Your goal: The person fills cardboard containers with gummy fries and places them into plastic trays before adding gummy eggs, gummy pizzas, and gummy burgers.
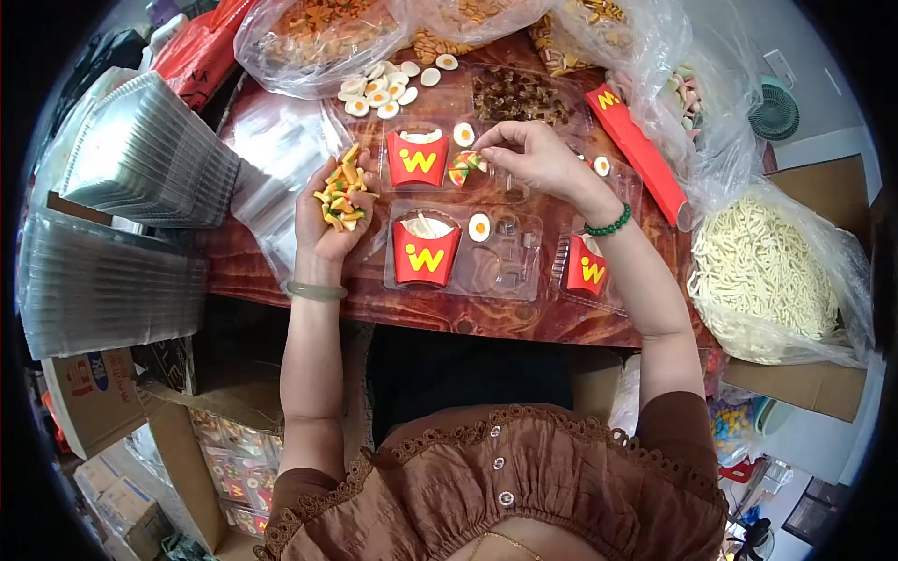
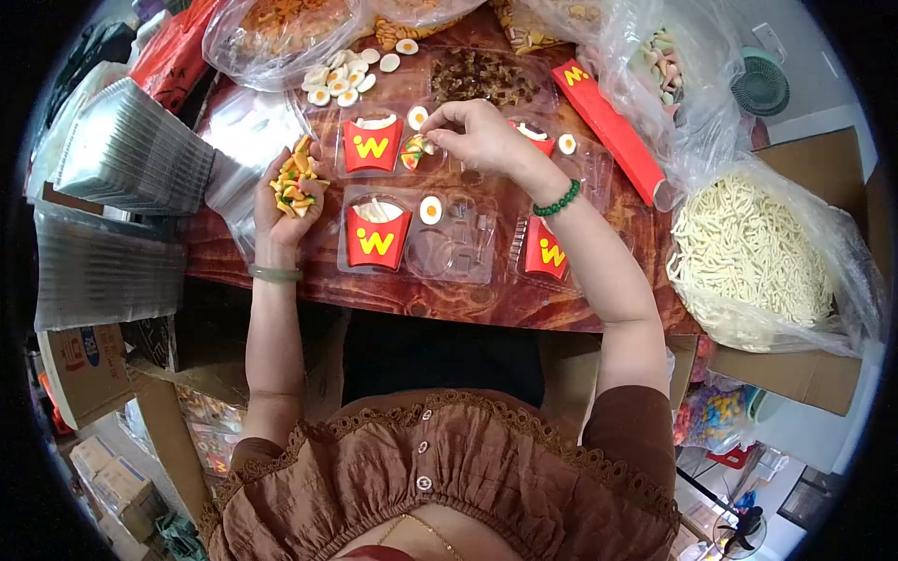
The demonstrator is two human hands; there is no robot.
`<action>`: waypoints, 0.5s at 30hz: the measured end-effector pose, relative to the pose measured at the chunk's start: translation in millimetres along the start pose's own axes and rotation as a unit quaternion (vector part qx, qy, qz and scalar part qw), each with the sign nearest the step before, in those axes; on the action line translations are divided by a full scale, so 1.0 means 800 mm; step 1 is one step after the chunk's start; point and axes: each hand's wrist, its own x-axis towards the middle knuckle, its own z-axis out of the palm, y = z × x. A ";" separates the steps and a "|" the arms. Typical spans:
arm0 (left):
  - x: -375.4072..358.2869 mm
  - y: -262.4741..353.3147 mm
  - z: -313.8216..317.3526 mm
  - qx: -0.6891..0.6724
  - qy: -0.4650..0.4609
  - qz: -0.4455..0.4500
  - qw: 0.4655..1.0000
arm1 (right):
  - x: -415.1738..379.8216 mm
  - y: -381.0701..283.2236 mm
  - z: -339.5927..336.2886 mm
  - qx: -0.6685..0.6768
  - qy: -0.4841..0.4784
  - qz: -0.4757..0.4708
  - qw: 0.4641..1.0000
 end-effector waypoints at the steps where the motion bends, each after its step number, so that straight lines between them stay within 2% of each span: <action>1: 0.004 0.003 -0.001 0.001 0.004 -0.008 1.000 | 0.001 0.001 -0.003 -0.038 -0.023 -0.010 0.999; 2: 0.007 0.004 -0.003 -0.002 0.005 -0.008 1.000 | 0.001 0.000 -0.005 -0.039 -0.024 -0.008 0.999; 4: 0.011 0.004 -0.007 0.012 0.001 0.010 1.000 | 0.001 -0.003 -0.008 -0.259 -0.052 -0.173 0.949; 5: 0.012 0.004 -0.008 0.011 0.002 0.010 1.000 | 0.004 0.000 -0.007 -0.259 -0.053 -0.172 0.949; 7: 0.013 0.003 -0.006 0.018 0.015 0.010 1.000 | 0.009 0.003 -0.001 -0.331 -0.104 -0.235 0.908; 11: 0.015 0.007 -0.011 0.019 0.024 0.013 0.999 | 0.011 0.003 0.011 -0.281 -0.101 -0.268 0.916; 13: 0.015 0.006 -0.008 0.014 0.025 0.008 1.000 | 0.007 0.011 0.014 -0.262 -0.019 -0.221 0.939; 15: 0.015 0.006 -0.011 0.017 0.022 0.010 1.000 | 0.001 0.021 0.017 -0.273 -0.014 -0.196 0.942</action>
